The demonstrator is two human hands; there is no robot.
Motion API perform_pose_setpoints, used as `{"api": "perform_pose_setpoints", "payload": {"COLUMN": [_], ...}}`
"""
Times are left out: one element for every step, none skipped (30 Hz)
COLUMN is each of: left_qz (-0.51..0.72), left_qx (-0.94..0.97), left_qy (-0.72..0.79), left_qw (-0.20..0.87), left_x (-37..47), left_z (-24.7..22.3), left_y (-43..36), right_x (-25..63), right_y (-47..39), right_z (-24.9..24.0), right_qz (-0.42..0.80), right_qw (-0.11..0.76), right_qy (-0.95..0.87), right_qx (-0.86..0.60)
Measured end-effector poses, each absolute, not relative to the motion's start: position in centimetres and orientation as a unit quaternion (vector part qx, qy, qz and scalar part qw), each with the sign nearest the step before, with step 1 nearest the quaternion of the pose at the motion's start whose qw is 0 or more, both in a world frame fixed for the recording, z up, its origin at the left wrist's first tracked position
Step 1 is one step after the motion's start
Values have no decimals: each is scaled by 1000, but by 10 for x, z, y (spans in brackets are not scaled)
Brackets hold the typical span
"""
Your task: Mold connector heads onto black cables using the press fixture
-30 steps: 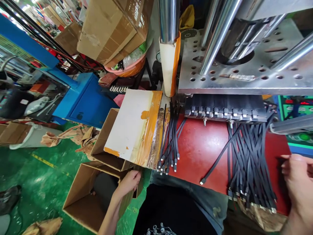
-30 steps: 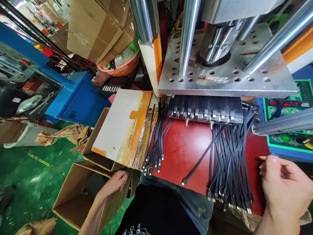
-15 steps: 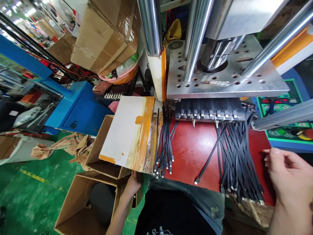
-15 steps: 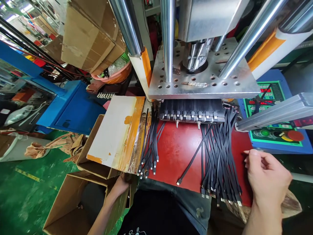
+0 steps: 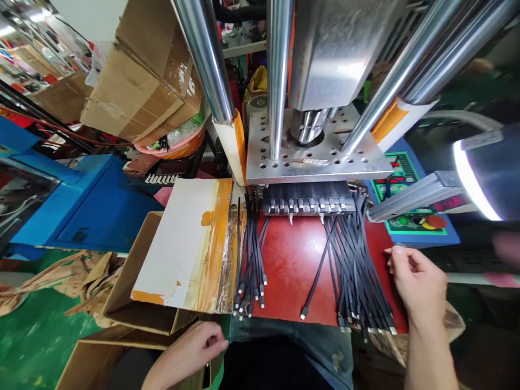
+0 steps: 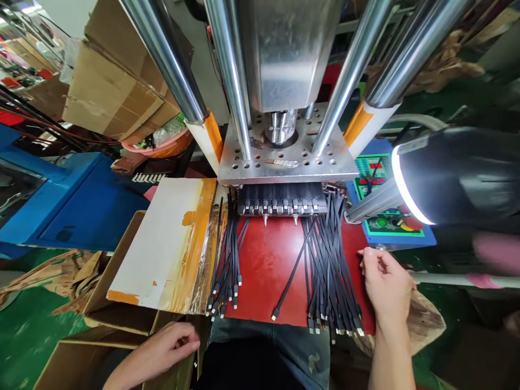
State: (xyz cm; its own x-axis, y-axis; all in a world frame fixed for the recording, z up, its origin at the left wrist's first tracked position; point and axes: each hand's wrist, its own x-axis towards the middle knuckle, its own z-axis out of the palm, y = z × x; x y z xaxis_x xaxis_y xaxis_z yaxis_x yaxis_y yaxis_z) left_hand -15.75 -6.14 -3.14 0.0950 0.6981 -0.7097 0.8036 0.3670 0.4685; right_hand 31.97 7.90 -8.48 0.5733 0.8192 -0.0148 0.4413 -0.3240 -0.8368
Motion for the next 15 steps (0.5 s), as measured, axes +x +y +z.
{"api": "perform_pose_setpoints", "payload": {"left_qz": [-45, -29, -3, 31, 69, 109, 147, 182, 211, 236, 259, 279, 301, 325, 351], "left_qx": [566, 570, 575, 581, 590, 598, 601, 601, 599, 600, 605, 611, 615, 613, 604], "left_qy": [663, 662, 664, 668, 670, 669, 667, 664, 662, 663, 664, 665, 666, 666, 667], "left_qw": [488, 486, 478, 463, 446, 428, 416, 407, 397, 380, 356, 327, 297, 275, 260], "left_x": [-158, -159, -159, -159, -157, -155, -151, -146, -140, -134, -127, -121, -115, -111, -108], "left_z": [-22, -15, -8, -3, 1, 4, 5, 5, 3, 1, -3, -8, -13, -19, -25], "left_y": [-56, -50, -43, -35, -26, -17, -8, 2, 12, 21, 31, 40, 49, 57, 64], "right_x": [321, 322, 322, 322, 322, 322, 322, 322, 322, 322, 321, 321, 321, 321, 321], "right_y": [79, 79, 80, 80, 80, 81, 81, 82, 82, 82, 82, 82, 82, 82, 81], "right_z": [-85, -85, -86, -86, -86, -86, -87, -87, -87, -88, -88, -88, -88, -88, -87], "right_qz": [228, 231, 234, 237, 239, 240, 241, 240, 240, 241, 243, 246, 247, 248, 247], "right_qw": [420, 421, 421, 422, 421, 421, 422, 422, 424, 428, 431, 435, 437, 439, 439], "right_qy": [-407, -411, -414, -416, -417, -416, -415, -414, -412, -410, -407, -405, -404, -404, -405], "right_qx": [-778, -775, -773, -770, -769, -769, -769, -770, -769, -769, -767, -766, -764, -763, -763]}}
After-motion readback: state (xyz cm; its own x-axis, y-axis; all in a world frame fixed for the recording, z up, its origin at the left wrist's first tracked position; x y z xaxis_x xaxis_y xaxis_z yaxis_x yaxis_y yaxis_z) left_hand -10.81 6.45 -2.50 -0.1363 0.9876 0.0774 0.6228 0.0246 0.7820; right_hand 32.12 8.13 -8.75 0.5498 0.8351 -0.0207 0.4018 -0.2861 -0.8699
